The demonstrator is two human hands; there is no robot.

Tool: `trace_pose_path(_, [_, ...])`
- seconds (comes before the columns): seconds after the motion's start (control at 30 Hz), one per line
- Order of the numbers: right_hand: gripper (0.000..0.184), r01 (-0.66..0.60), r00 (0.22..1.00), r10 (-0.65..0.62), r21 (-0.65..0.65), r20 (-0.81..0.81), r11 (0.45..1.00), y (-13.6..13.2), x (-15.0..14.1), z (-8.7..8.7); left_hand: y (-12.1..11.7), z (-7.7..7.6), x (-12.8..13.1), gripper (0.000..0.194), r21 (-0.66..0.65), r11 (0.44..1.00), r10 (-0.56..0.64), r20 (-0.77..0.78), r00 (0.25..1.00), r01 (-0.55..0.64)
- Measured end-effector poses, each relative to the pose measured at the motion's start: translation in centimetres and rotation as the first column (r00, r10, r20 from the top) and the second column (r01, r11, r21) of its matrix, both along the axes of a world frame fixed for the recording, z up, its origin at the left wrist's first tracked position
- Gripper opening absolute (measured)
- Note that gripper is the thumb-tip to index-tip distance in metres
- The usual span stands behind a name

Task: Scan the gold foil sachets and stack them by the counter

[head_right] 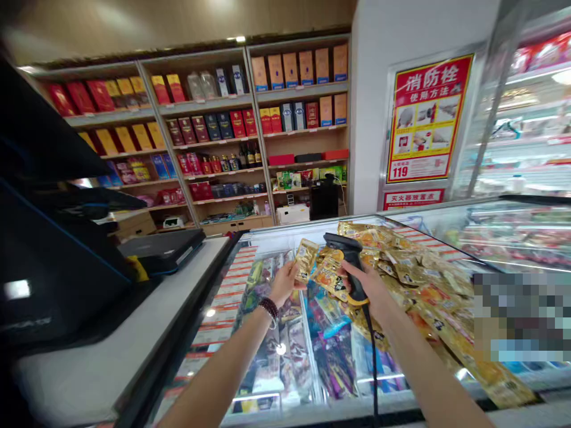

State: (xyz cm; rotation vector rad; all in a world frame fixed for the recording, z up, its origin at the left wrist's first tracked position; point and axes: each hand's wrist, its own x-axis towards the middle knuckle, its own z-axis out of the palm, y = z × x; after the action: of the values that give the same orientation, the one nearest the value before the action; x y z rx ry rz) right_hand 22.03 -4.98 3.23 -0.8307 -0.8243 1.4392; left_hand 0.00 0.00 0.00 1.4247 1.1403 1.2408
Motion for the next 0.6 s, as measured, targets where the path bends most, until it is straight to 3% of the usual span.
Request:
trace_pose_path(0.23, [0.039,-0.201,0.979,0.2,-0.03,-0.034,0.979,-1.2,-0.3,-0.2,-0.4,-1.5,-1.2,0.036,0.016,0.997,-0.081,0.139,0.987,0.079])
trace_pose_path(0.37, [0.033,-0.24,0.97,0.241,-0.045,0.021,0.97,-1.5,-0.5,-0.1,-0.6,-1.3,-0.9,0.042,0.019,1.0,-0.02,0.163,0.986,0.018])
trace_pose_path(0.47, [0.039,-0.234,0.948,0.246,-0.078,0.202,0.969,-1.5,-1.9,-0.1,-0.6,-1.2,-0.9,0.037,0.05,0.993,0.106,0.095,0.99,-0.111])
trace_pose_path(0.53, [0.042,-0.171,0.914,0.17,-0.031,0.369,0.985,-1.5,-3.0,-0.2,-0.5,-1.3,-1.0,0.033,0.104,0.977,0.181,0.081,0.98,-0.188])
trace_pose_path(0.6, [0.042,-0.119,0.878,0.083,0.046,0.472,0.992,-1.7,-4.0,-0.4,-0.3,-1.5,-1.1,0.03,0.109,0.978,0.161,0.164,0.973,-0.18])
